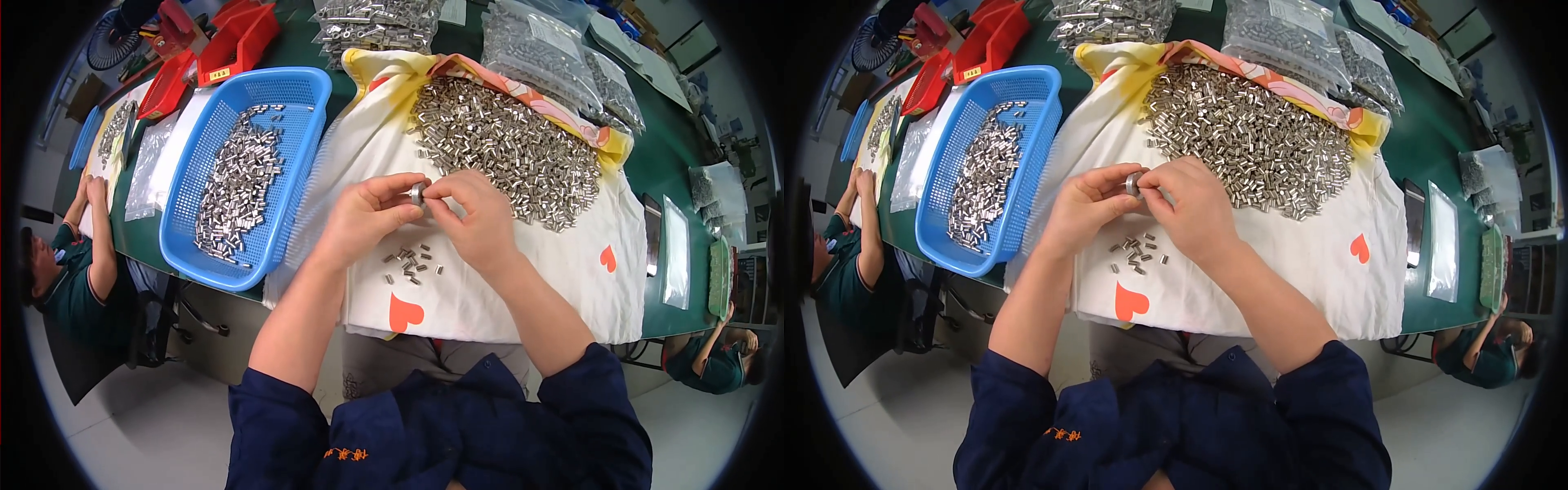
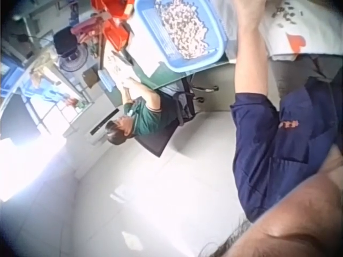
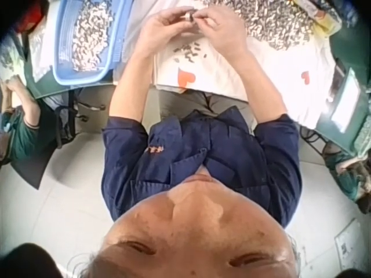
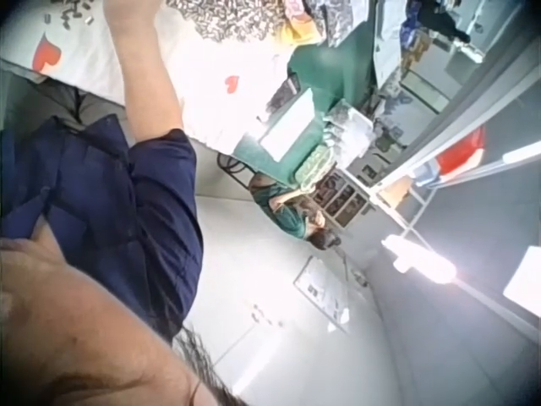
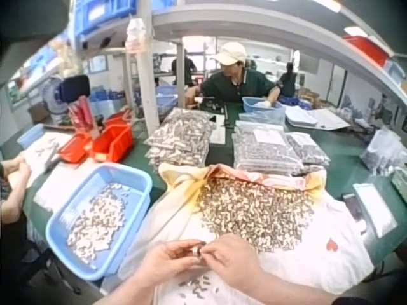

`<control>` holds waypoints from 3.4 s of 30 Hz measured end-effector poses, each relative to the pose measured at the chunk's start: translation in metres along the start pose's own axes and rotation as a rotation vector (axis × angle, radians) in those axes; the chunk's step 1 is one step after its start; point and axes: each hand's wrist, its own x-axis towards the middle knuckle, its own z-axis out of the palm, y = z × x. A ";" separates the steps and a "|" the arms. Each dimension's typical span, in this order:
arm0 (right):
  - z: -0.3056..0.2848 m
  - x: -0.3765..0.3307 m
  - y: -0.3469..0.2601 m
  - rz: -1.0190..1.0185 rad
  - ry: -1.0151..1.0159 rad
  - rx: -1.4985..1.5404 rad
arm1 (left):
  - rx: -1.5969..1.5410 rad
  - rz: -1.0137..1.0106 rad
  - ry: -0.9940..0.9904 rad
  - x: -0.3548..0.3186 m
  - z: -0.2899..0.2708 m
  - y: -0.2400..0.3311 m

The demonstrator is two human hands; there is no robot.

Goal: Inspecting and sorting small metal hardware components at a manufacturing workbench.

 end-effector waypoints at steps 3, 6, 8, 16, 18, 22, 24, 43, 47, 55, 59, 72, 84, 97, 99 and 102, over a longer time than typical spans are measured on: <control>0.001 -0.001 0.001 -0.055 0.009 -0.042 | 0.023 0.015 -0.007 0.000 0.000 0.000; -0.005 0.001 0.003 0.064 -0.074 0.072 | 0.042 0.006 0.001 -0.002 -0.002 0.001; -0.010 0.003 0.004 0.200 -0.156 0.170 | 0.043 -0.009 -0.003 -0.002 0.000 0.003; -0.018 0.009 0.007 0.399 -0.215 0.229 | 0.096 -0.099 -0.106 -0.010 -0.003 0.007; -0.021 0.017 0.009 0.373 -0.171 0.124 | 0.188 -0.095 -0.121 -0.011 -0.002 0.010; -0.001 0.040 0.020 0.077 -0.138 -0.369 | 0.361 -0.041 -0.195 -0.019 -0.003 0.018; 0.014 0.049 0.032 -0.113 -0.174 -0.577 | 0.369 -0.008 -0.224 -0.017 -0.004 0.013; 0.016 0.059 0.041 -0.296 -0.326 -0.827 | 0.365 0.021 -0.237 -0.014 -0.004 0.009; 0.009 0.063 0.038 -0.297 -0.392 -0.903 | 0.309 -0.046 -0.169 -0.010 -0.002 0.011; 0.007 0.067 0.037 -0.249 -0.364 -0.752 | 0.313 -0.047 -0.169 -0.010 -0.004 0.012; -0.005 0.062 0.044 -0.053 -0.173 -0.578 | 0.206 -0.060 -0.142 -0.007 -0.002 0.011; -0.001 0.005 -0.007 0.302 -0.102 0.319 | -0.097 0.032 -0.054 -0.002 -0.011 0.004; 0.006 0.000 -0.007 -0.131 0.027 -0.167 | -0.031 0.003 -0.044 -0.002 -0.006 0.005; -0.021 0.012 -0.005 0.372 -0.200 0.146 | 0.117 -0.058 -0.090 -0.004 -0.006 0.003; -0.026 0.024 0.004 0.430 -0.149 0.126 | 0.128 -0.084 -0.123 -0.003 -0.007 0.006; -0.018 0.038 0.021 0.091 -0.195 -0.461 | 0.158 -0.101 -0.167 -0.008 -0.003 0.008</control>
